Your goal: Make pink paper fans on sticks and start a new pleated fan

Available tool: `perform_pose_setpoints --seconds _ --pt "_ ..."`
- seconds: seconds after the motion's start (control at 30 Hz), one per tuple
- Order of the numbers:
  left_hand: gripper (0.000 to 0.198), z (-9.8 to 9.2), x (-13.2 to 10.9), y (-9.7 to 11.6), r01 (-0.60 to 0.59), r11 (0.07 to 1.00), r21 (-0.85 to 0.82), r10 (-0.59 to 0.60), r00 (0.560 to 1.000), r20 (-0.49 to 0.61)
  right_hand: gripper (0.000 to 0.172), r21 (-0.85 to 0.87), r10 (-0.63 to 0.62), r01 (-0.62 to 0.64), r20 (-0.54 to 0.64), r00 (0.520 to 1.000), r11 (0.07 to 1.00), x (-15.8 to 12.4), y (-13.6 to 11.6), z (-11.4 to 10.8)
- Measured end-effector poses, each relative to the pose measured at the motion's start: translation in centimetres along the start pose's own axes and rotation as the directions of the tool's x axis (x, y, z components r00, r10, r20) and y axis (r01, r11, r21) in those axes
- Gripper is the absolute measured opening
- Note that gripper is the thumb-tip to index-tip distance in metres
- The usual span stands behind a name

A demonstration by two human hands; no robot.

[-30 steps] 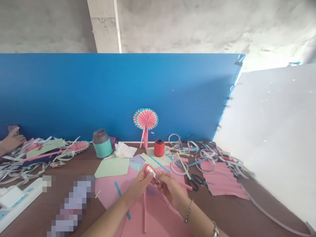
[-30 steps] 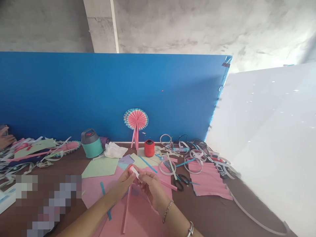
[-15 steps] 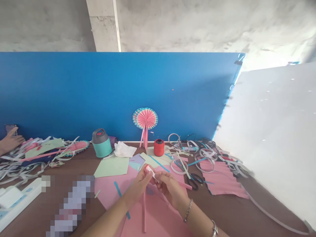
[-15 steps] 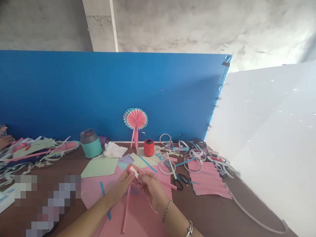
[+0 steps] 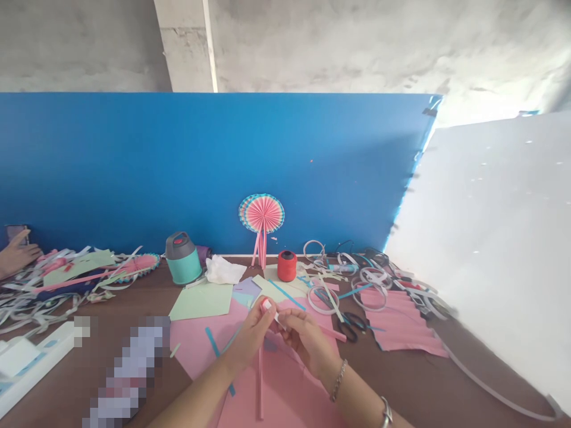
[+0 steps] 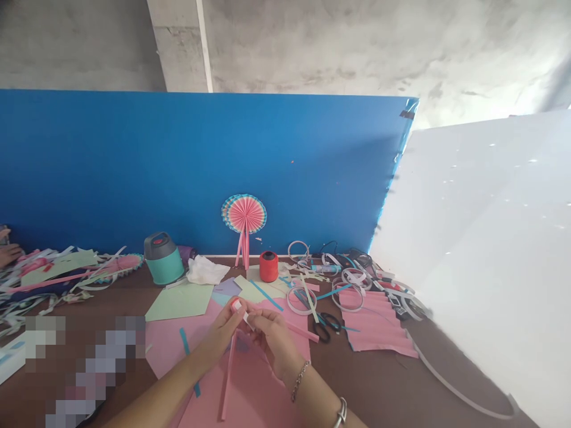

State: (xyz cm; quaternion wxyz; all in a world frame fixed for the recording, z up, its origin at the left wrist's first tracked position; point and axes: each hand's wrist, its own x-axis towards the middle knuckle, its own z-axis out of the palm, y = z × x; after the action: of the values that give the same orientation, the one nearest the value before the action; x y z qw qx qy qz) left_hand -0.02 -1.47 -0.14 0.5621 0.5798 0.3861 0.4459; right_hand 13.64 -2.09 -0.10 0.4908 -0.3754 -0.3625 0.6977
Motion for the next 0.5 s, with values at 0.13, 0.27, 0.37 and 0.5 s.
perform_pose_setpoints --seconds 0.13,0.27,0.37,0.5 --pt "0.035 0.07 -0.03 0.07 -0.019 1.0 -0.02 0.019 1.0 0.001 0.02 0.01 -0.001 0.001 0.01 1.0 1.0 -0.03 0.01 0.1" --pt "0.036 0.06 -0.03 0.11 -0.006 1.0 -0.022 0.006 1.0 0.001 0.018 -0.001 -0.001 0.001 0.004 1.0 1.0 -0.09 -0.03 0.05" --pt "0.036 0.09 -0.01 0.16 -0.014 1.0 -0.004 0.014 1.0 -0.023 0.021 -0.055 -0.01 0.01 0.006 1.0 0.998 -0.19 -0.2 0.08" --pt "0.034 0.05 0.07 0.08 -0.043 0.998 0.051 0.045 0.998 -0.054 0.027 -0.173 -0.038 0.035 -0.014 0.999 0.984 -0.35 -0.58 0.22"
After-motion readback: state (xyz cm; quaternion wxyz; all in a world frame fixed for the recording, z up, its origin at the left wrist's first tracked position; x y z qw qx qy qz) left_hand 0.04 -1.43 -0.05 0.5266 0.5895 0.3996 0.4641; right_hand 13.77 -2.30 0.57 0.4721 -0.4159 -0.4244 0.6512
